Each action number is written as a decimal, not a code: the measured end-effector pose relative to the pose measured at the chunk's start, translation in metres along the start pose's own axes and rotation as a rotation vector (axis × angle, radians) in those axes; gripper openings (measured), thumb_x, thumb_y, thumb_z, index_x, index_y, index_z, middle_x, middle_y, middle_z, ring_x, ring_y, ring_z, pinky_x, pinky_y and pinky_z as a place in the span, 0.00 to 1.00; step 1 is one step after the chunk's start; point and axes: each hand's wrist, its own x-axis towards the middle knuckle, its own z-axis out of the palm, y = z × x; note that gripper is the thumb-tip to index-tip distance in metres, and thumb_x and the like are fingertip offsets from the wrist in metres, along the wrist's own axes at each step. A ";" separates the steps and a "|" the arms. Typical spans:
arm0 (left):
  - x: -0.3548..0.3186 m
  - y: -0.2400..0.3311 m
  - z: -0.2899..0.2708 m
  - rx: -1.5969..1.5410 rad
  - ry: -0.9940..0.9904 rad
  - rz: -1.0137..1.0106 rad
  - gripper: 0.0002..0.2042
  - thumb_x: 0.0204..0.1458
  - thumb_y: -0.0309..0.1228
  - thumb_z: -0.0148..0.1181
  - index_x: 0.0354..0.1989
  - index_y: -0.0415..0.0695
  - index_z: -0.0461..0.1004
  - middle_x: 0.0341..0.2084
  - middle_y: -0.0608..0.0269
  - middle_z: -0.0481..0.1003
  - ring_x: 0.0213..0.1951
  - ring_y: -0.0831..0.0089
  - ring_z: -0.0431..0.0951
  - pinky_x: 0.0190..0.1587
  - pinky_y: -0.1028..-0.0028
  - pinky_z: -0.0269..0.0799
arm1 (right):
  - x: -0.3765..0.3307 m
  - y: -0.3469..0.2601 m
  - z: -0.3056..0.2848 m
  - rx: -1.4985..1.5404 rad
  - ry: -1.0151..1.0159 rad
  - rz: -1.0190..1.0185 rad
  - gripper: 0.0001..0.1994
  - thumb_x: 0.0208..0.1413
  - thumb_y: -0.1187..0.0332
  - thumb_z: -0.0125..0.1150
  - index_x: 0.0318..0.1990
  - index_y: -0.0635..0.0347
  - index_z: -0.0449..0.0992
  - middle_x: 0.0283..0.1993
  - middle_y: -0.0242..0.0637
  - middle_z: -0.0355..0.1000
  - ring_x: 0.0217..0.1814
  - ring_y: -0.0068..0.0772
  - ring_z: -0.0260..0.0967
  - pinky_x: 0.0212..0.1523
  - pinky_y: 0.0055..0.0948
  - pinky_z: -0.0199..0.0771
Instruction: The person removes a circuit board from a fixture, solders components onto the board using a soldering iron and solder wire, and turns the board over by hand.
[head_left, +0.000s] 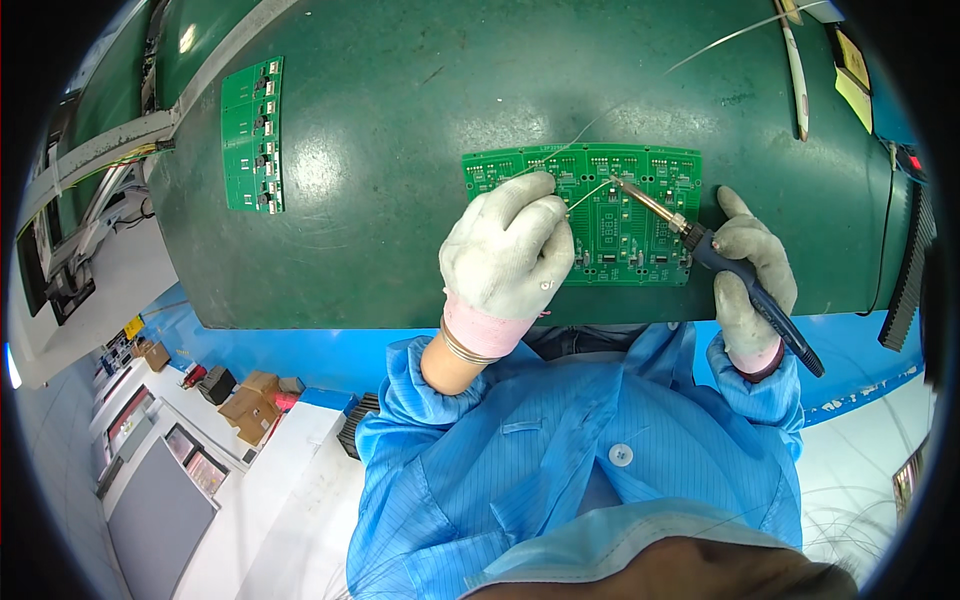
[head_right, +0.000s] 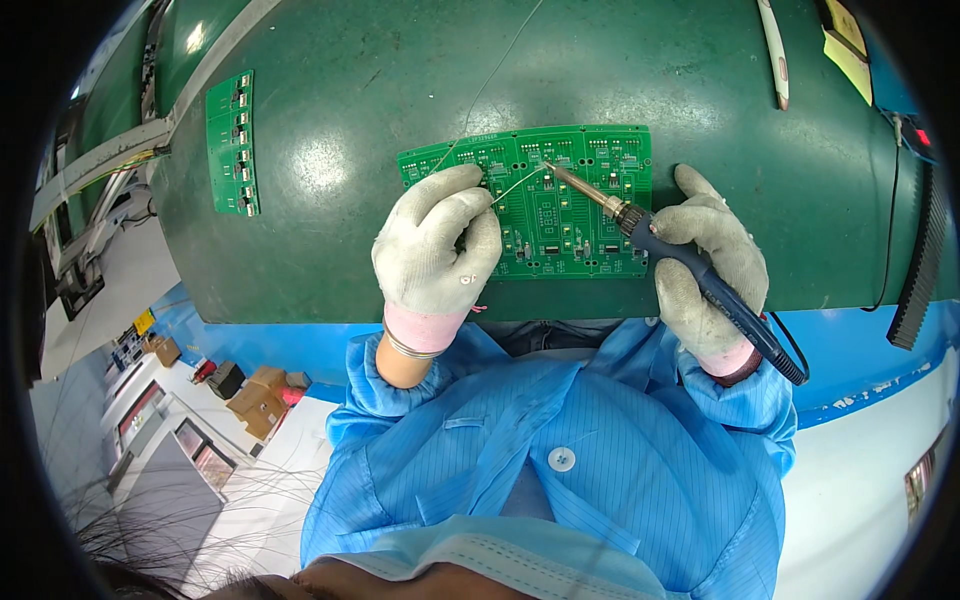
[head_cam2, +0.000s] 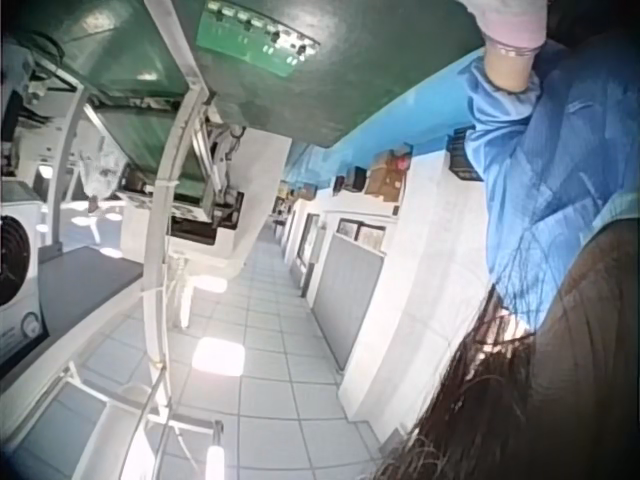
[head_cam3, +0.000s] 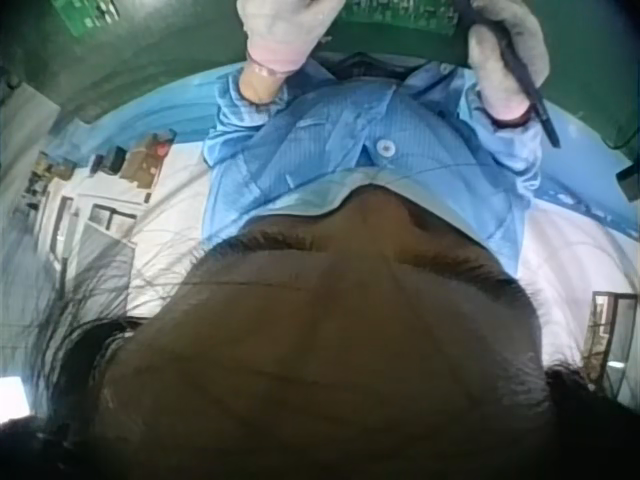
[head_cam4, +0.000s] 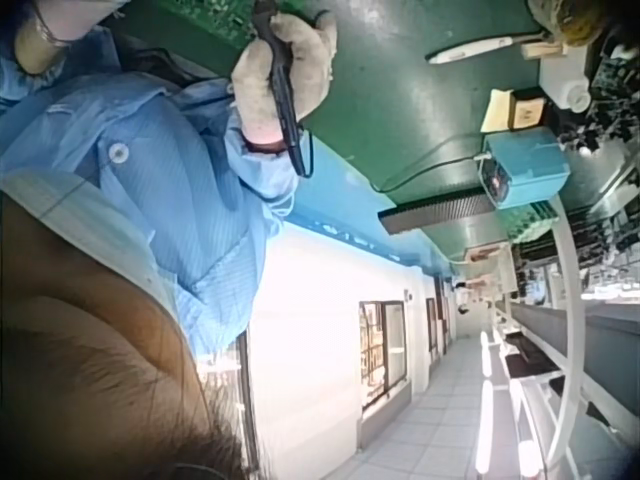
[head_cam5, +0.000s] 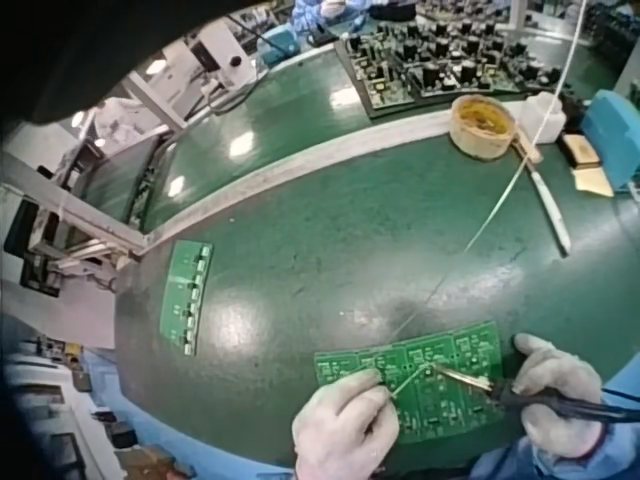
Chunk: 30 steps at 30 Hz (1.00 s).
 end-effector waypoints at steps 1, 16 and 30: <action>0.000 0.000 0.000 -0.021 0.005 -0.005 0.07 0.36 0.18 0.62 0.25 0.42 0.78 0.36 0.63 0.79 0.21 0.77 0.72 0.23 0.80 0.68 | 0.000 0.000 0.000 0.000 -0.004 -0.004 0.11 0.53 0.63 0.61 0.37 0.60 0.72 0.26 0.36 0.70 0.27 0.28 0.65 0.66 0.53 0.53; 0.001 0.004 0.000 -0.016 -0.011 -0.113 0.08 0.35 0.21 0.61 0.26 0.46 0.77 0.36 0.67 0.78 0.30 0.71 0.76 0.33 0.77 0.73 | 0.003 -0.003 0.002 -0.044 0.040 0.048 0.13 0.53 0.61 0.62 0.36 0.62 0.73 0.29 0.38 0.72 0.38 0.35 0.71 0.65 0.49 0.58; 0.000 0.004 -0.006 -0.063 0.004 -0.128 0.09 0.34 0.19 0.61 0.26 0.44 0.77 0.35 0.66 0.78 0.29 0.70 0.76 0.33 0.77 0.73 | 0.002 -0.002 0.003 0.170 0.128 0.039 0.10 0.55 0.64 0.59 0.37 0.61 0.72 0.30 0.38 0.71 0.39 0.35 0.70 0.65 0.54 0.56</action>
